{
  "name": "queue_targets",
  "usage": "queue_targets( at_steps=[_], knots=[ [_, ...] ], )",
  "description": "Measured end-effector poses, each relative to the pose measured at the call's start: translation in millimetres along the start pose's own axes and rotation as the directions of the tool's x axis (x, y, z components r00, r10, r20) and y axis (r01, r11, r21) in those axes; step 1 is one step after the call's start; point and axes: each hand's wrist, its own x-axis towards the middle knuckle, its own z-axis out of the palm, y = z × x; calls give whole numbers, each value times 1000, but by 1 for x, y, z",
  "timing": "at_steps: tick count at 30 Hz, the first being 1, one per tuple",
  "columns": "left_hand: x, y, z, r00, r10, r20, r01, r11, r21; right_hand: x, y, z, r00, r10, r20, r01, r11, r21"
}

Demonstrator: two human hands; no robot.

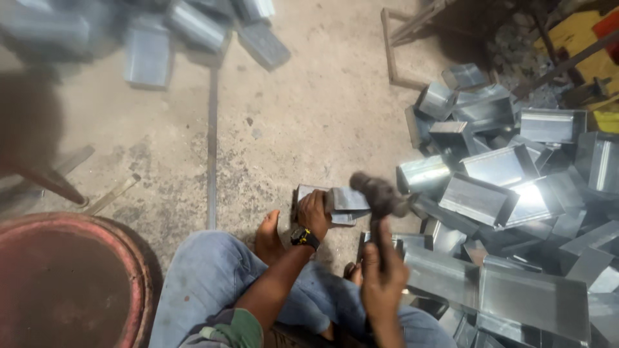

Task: The person assembles metal boxes by hand and using a hammer, folding pre-cut metal sheets into a rectangular shape and hammering the seams and corners to secure them before tossing the finished items onto a pile.

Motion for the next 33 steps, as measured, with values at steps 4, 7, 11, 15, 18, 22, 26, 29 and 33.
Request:
queue_targets(
  at_steps=[4,7,11,15,18,22,26,29,33],
  knots=[
    [-9,8,0,996,77,-47,-76,997,16,-19,24,22,977,214,0,-213,974,-78],
    [-2,-5,2,999,45,-8,-45,998,50,-27,36,28,938,345,-28,-346,938,-35],
    [-5,-4,14,999,36,-40,-35,999,22,-25,48,24,986,-152,-67,135,968,-213],
    [12,-4,0,998,-66,-9,66,997,27,-24,57,15,949,310,-52,-307,950,60],
    [18,-7,-25,755,-488,438,578,811,-92,-21,64,0,882,458,-112,-462,887,-11],
    [52,-11,-58,428,-497,755,881,44,-470,-10,72,-12,876,432,-214,-406,901,154],
    [184,3,-117,700,-451,554,689,221,-690,-2,76,-30,793,558,-243,-472,816,333],
    [335,25,-182,994,2,-110,-108,202,-973,2,78,-43,754,582,-305,-459,798,390],
    [405,23,-191,979,-204,-20,35,260,-965,3,84,-67,777,472,-416,-289,855,431]
  ],
)
